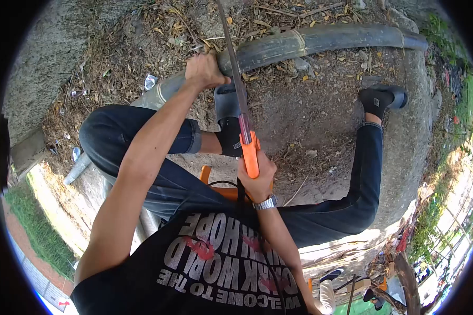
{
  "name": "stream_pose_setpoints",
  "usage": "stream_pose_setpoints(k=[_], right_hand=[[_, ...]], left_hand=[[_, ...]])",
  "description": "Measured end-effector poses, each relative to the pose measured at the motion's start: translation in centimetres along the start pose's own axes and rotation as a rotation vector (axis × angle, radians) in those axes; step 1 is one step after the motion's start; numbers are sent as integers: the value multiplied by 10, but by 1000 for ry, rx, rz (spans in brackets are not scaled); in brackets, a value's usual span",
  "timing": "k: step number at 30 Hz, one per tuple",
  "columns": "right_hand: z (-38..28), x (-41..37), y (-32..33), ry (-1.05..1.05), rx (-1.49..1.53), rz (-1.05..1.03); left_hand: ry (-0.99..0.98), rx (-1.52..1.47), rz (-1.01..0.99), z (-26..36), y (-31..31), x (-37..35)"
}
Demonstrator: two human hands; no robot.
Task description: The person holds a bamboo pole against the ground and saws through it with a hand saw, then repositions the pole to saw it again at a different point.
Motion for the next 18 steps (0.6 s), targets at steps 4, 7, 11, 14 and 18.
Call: stream_pose_setpoints(k=[4,7,11,14,18], right_hand=[[-15,-37,28,8,19,131],[-13,22,1,25,55,97],[-12,87,-35,110,68,142],[-7,79,-28,62,74,109],[-26,88,-12,-13,116,119]], left_hand=[[47,11,-45,-1,4,2],[55,18,90,4,-8,-5],[-12,23,31,1,-1,0],[-9,28,-2,2,-3,-3],[-8,-8,39,1,-3,-7]])
Point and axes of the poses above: each hand's wrist, its own x-axis towards the middle knuckle, its own y-axis out of the back of the hand, z = x × y, the point moved 2 cm from there along x, towards the middle knuckle, and after that the axes turned 5 degrees about y, right-handed, at the moved point
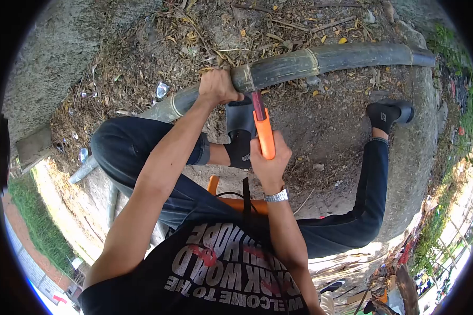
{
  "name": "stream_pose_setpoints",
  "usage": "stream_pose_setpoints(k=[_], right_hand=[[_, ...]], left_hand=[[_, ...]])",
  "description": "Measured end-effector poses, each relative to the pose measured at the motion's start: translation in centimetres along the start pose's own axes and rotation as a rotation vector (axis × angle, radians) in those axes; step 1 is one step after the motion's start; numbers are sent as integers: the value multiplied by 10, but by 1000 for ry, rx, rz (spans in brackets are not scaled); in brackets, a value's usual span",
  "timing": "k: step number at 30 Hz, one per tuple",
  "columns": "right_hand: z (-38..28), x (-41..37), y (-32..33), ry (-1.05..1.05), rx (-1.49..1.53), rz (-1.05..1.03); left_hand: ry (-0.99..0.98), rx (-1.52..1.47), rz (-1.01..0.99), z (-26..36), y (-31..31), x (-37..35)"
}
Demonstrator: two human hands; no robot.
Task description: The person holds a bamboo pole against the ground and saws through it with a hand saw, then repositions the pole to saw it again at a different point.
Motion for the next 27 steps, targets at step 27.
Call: stream_pose_setpoints(k=[27], right_hand=[[-19,-31,99,-15,279,-25]], left_hand=[[-38,-5,19,-6,-4,5]])
Point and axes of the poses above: each hand's wrist, its own x-axis towards the middle knuckle, its own y-axis out of the back of the hand, z = x × y, the point moved 2 cm from there along x, towards the middle knuckle, and after that the axes turned 5 degrees about y, right-handed, at the moved point
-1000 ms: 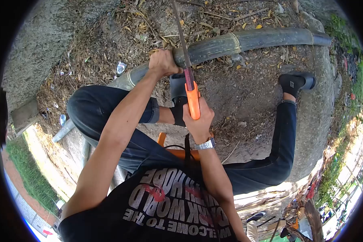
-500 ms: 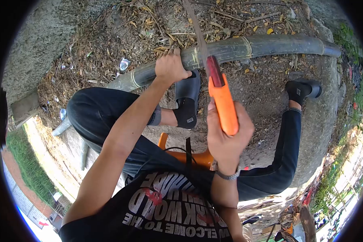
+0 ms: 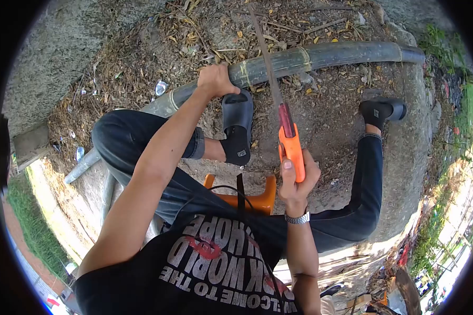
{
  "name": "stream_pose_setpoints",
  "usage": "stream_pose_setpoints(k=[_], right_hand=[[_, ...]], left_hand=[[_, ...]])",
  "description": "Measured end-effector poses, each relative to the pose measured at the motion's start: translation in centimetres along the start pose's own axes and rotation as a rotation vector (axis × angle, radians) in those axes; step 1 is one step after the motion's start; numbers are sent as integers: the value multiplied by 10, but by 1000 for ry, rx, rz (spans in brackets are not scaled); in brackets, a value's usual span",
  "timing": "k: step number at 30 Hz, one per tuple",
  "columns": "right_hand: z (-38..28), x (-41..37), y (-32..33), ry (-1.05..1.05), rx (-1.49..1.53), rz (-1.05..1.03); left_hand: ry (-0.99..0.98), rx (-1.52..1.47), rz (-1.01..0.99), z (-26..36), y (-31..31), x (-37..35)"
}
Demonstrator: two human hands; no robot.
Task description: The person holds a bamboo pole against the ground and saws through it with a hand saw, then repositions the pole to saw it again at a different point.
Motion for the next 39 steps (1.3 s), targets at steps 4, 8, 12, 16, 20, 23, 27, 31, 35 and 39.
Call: stream_pose_setpoints(k=[4,8,12,16,20,23,27,31,35,39], right_hand=[[25,-38,-16,-133,83,37],[21,-63,-13,-143,108,37],[9,-85,2,-118,127,47],[1,-101,18,-112,77,139],[-1,-116,26,-93,120,172],[-2,-111,24,-30,117,152],[-5,-104,21,-11,216,50],[-9,-117,17,38,251,47],[-16,-131,18,50,248,88],[-25,-130,22,59,283,48]], left_hand=[[-49,-115,-45,-7,-2,13],[-149,-432,-479,-47,-16,56],[-86,-218,-239,-39,-6,23],[-42,-57,12,-9,3,-39],[-75,-109,368,-12,-34,-76],[-7,-139,328,-8,-34,-82],[-50,-154,358,-29,-44,-82],[-99,-137,263,-39,-31,-96],[-134,-133,213,-49,-23,-87],[-80,-65,85,-56,-8,-110]])
Point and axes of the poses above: each hand's wrist, its own x-axis towards the middle knuckle, its own y-axis out of the back of the hand, z = x × y, the point moved 2 cm from there along x, towards the middle knuckle, and after that the axes turned 5 degrees about y, right-handed, at the moved point
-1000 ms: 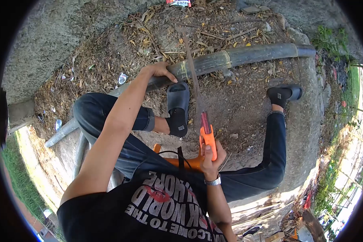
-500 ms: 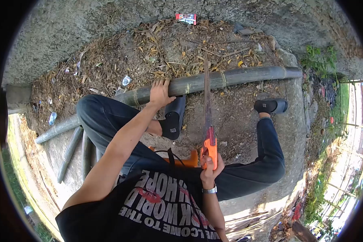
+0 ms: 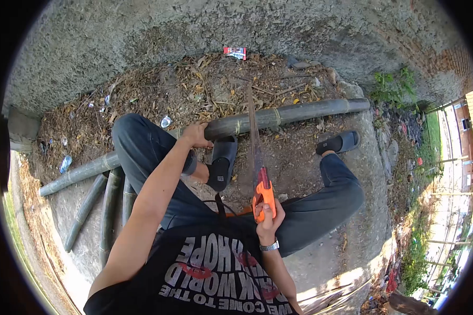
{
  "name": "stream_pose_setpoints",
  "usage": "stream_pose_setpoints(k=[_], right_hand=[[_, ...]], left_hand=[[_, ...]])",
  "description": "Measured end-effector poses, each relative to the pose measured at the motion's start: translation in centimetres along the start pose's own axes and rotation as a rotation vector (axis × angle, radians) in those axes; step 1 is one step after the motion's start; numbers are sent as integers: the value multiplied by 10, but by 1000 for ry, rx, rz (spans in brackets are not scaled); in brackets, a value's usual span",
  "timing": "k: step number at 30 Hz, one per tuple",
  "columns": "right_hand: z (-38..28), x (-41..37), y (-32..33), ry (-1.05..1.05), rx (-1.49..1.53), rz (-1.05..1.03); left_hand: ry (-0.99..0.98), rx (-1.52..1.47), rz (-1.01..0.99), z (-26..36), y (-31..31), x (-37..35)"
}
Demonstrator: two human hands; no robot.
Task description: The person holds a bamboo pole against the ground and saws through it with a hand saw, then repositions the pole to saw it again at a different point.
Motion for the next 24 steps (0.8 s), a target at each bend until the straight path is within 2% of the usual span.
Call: stream_pose_setpoints(k=[2,4,6,8,10,12,14,16,18,21,24], right_hand=[[4,3,-2,29,32,-36],[2,5,-6,48,62,-6],[-2,8,-11,109,72,3],[5,4,-9,131,138,35],[2,1,-3,141,164,69],[5,0,7,162,164,83],[12,-1,11,176,212,120],[14,5,9,172,249,164],[12,10,6,106,245,258],[21,23,4,103,200,268],[33,21,10,87,118,275]], left_hand=[[14,-99,-132,12,12,-22],[-141,-242,7,36,4,-43],[-215,-363,49,70,8,-89],[-299,-359,57,90,0,-129],[-314,-272,-62,106,-7,-162],[-419,-221,-146,113,-19,-177],[-503,-241,-72,117,-28,-186],[-403,-219,-235,134,8,-211],[-424,-262,-198,133,1,-212],[-451,-342,-188,128,2,-203],[-381,-396,-277,120,21,-183]])
Point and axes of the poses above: each hand's wrist, its own x-axis towards the middle knuckle, its own y-axis out of the back of the hand, z = x × y, the point moved 2 cm from there along x, towards the middle knuckle, and after that the axes turned 5 degrees about y, right-handed, at the moved point
